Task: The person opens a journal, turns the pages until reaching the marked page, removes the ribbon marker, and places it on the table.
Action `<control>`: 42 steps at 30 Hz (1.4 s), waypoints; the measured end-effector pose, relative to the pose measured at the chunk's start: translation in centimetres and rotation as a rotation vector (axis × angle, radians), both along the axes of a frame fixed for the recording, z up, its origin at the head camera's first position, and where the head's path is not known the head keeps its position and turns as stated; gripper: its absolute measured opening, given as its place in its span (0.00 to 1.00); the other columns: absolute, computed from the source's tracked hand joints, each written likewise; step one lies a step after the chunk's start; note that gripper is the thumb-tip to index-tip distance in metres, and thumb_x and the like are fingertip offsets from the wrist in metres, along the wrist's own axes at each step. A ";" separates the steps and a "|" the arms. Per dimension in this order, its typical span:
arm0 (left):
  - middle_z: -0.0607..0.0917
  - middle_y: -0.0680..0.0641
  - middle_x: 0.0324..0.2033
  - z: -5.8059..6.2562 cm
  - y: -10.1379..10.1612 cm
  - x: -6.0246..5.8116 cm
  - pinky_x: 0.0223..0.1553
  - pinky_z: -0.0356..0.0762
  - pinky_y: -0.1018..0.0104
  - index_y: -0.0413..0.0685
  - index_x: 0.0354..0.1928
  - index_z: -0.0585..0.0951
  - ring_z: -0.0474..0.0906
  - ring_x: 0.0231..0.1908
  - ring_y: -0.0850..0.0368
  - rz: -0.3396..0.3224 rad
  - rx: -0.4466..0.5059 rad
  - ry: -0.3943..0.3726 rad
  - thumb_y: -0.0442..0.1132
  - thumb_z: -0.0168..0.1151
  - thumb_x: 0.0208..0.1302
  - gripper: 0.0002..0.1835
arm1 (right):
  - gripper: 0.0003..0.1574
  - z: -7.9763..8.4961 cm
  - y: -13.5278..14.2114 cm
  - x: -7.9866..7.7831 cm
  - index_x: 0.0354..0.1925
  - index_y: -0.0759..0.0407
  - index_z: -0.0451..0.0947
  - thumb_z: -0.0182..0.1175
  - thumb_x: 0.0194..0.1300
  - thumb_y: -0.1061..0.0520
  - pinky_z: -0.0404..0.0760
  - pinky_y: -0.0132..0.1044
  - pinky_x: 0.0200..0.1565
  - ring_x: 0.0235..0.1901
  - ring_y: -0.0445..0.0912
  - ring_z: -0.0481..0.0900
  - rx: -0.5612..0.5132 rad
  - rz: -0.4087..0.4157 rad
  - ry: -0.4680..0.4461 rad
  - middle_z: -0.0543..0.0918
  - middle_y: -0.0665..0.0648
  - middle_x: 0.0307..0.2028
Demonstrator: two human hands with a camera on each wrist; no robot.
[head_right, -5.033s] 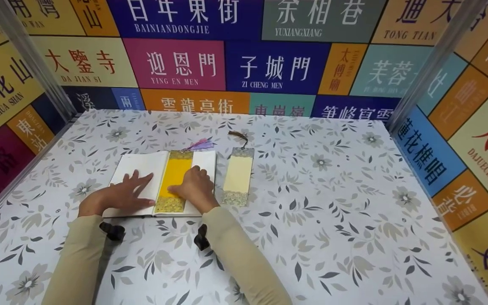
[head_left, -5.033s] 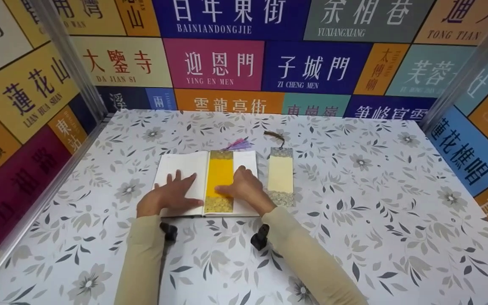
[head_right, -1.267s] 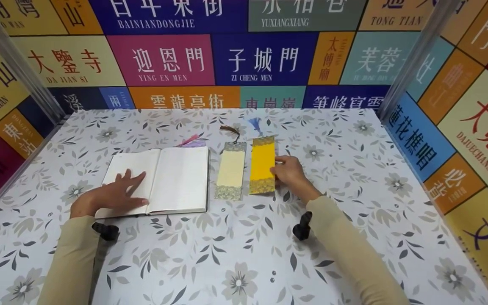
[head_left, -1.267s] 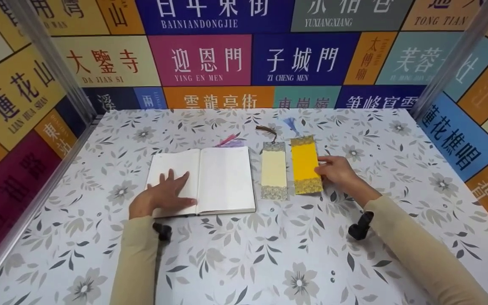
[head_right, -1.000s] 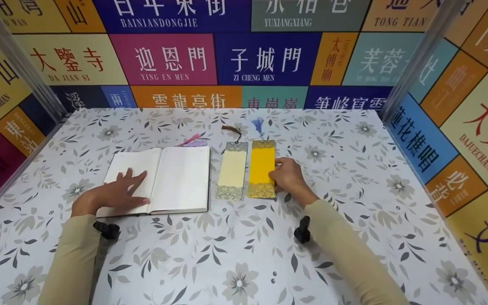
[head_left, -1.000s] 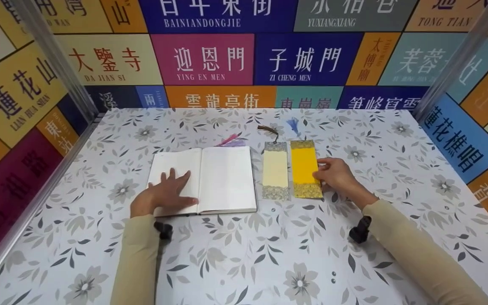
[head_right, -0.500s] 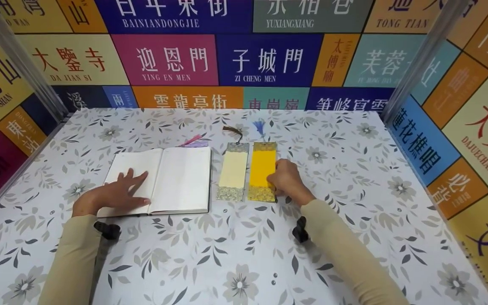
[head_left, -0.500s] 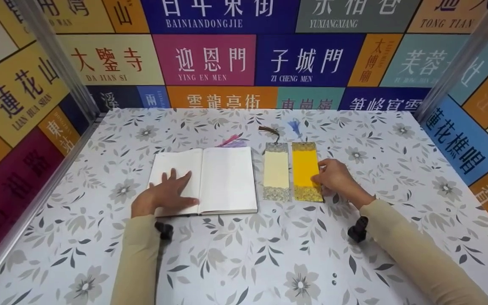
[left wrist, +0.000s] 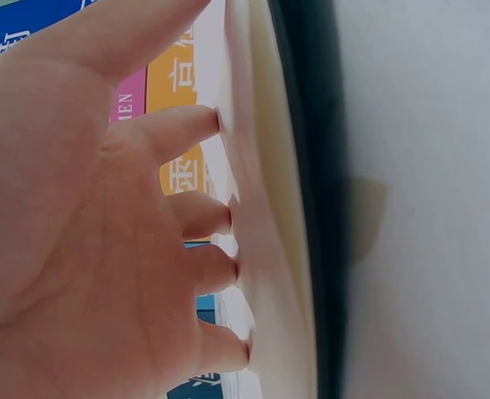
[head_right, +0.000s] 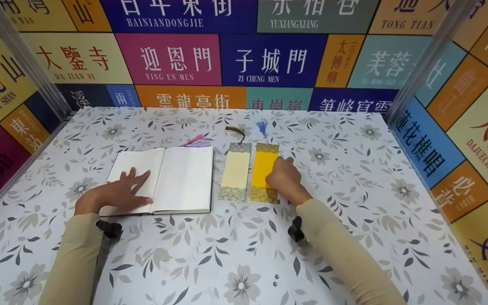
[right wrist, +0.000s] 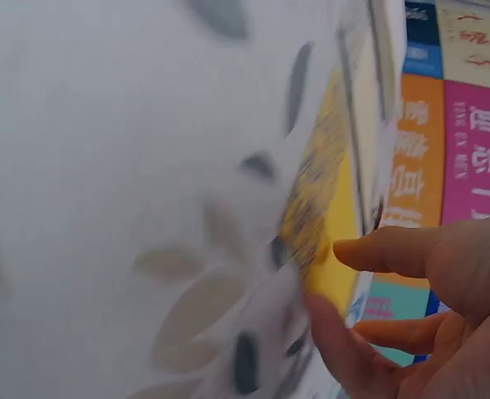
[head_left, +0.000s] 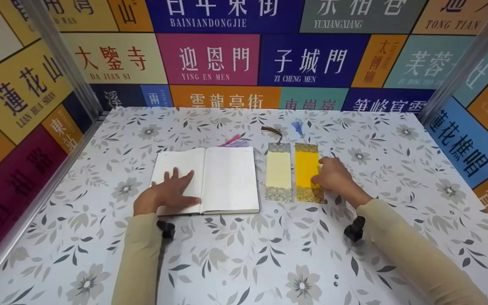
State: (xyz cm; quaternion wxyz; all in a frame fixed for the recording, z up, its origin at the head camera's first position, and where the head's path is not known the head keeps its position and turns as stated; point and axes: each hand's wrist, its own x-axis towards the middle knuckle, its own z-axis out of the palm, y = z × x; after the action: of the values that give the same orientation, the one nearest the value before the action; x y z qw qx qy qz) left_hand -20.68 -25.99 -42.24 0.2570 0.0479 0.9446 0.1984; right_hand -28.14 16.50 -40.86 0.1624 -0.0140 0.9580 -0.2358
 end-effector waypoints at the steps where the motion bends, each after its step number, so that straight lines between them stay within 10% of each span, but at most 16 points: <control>1: 0.28 0.29 0.77 0.0 0.0 0.0 0.66 0.26 0.19 0.55 0.81 0.40 0.21 0.76 0.27 -0.003 -0.005 0.000 0.69 0.55 0.65 0.54 | 0.45 0.6 -0.5 0.4 0.74 0.71 0.56 0.62 0.68 0.53 0.81 0.44 0.39 0.42 0.56 0.80 0.028 0.013 0.026 0.72 0.74 0.62; 12: 0.28 0.28 0.76 -0.1 0.0 -0.1 0.66 0.26 0.18 0.55 0.81 0.40 0.21 0.75 0.26 -0.005 -0.004 0.005 0.70 0.55 0.65 0.55 | 0.44 5.0 -5.1 4.4 0.75 0.64 0.59 0.63 0.69 0.50 0.76 0.58 0.59 0.67 0.64 0.67 0.029 0.243 0.177 0.60 0.71 0.71; 30: 0.31 0.28 0.77 0.0 0.1 -0.4 0.66 0.30 0.17 0.53 0.81 0.42 0.23 0.76 0.26 -0.010 -0.035 0.000 0.69 0.55 0.65 0.54 | 0.43 2.0 -10.5 6.4 0.72 0.57 0.66 0.69 0.64 0.48 0.59 0.59 0.73 0.74 0.57 0.60 -0.121 0.601 0.266 0.66 0.61 0.73; 42: 0.31 0.30 0.77 -0.1 0.3 -0.4 0.67 0.30 0.19 0.56 0.81 0.40 0.23 0.76 0.27 -0.004 -0.065 -0.013 0.71 0.54 0.65 0.54 | 0.51 0.0 -12.7 5.5 0.77 0.51 0.59 0.69 0.63 0.43 0.42 0.62 0.78 0.81 0.57 0.41 -0.133 0.679 0.127 0.53 0.56 0.80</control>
State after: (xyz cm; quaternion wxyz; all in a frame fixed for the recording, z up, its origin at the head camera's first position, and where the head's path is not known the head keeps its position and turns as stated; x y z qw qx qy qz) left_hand -21.07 -25.72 -42.35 0.2648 0.0399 0.9488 0.1674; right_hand -22.60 3.79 -40.85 0.1702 -0.3569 0.8896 -0.2288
